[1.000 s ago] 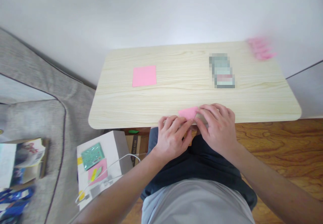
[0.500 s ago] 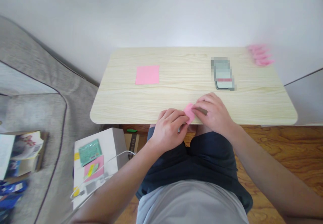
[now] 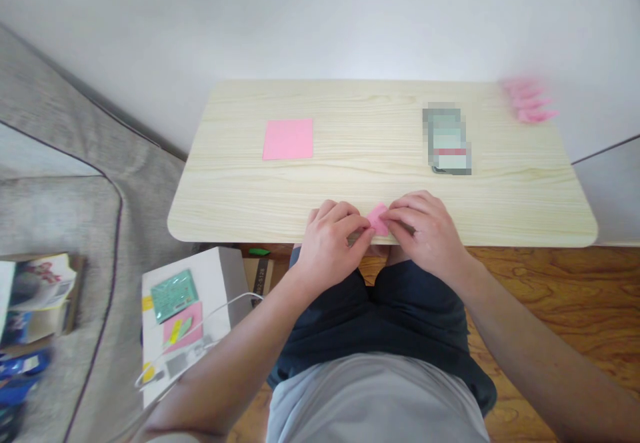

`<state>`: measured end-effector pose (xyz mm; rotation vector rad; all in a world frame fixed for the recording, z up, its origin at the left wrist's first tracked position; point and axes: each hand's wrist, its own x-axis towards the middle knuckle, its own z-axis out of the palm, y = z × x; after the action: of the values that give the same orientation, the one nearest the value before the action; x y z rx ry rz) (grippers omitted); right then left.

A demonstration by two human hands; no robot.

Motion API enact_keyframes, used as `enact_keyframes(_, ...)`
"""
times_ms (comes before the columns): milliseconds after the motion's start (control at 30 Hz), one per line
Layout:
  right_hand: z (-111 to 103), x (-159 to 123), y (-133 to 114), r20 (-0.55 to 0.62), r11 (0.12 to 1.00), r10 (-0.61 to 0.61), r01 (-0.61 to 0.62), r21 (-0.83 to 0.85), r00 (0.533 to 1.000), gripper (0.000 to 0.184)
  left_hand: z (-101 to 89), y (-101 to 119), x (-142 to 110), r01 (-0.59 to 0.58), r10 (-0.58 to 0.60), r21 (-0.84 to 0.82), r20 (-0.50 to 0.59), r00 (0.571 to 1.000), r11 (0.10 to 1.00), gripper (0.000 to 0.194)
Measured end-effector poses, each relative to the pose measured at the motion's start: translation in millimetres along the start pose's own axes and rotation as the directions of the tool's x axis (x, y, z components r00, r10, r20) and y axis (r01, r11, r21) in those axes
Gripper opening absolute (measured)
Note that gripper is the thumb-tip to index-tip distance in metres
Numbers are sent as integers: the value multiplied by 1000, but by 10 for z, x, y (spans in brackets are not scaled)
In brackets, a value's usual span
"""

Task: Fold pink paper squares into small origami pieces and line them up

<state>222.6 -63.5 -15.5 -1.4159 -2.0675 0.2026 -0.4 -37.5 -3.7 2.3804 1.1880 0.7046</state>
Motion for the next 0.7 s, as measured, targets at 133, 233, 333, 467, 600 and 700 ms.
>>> enact_keyframes(133, -14, -26, -74, -18, 999, 45, -45, 23, 999, 10, 8, 58, 24, 70, -70, 41, 0, 998, 997, 12)
enact_keyframes(233, -28, -69, -125, -31, 997, 74, -73, 17, 997, 13, 13, 82, 25, 99, -99, 61, -3, 995, 993, 11)
enact_keyframes(333, -26, -120, -149, -36, 997, 82, -82, 0, 996, 16, 26, 93, 23, 118, -118, 66, -16, 993, 991, 13)
enact_keyframes(467, 7, -162, -177, -62, 995, 98, -98, -3, 993, 8, 42, 109, 25, 135, -134, 74, -28, 991, 988, 15)
enact_keyframes(600, 60, -167, -229, -119, 992, 127, -128, -1, 985, 2, 44, 114, 27, 139, -138, 88, -22, 990, 986, 14)
enact_keyframes(700, 94, -165, -263, -146, 990, 139, -142, -10, 979, 3, 37, 105, 23, 138, -138, 90, -11, 990, 986, 13)
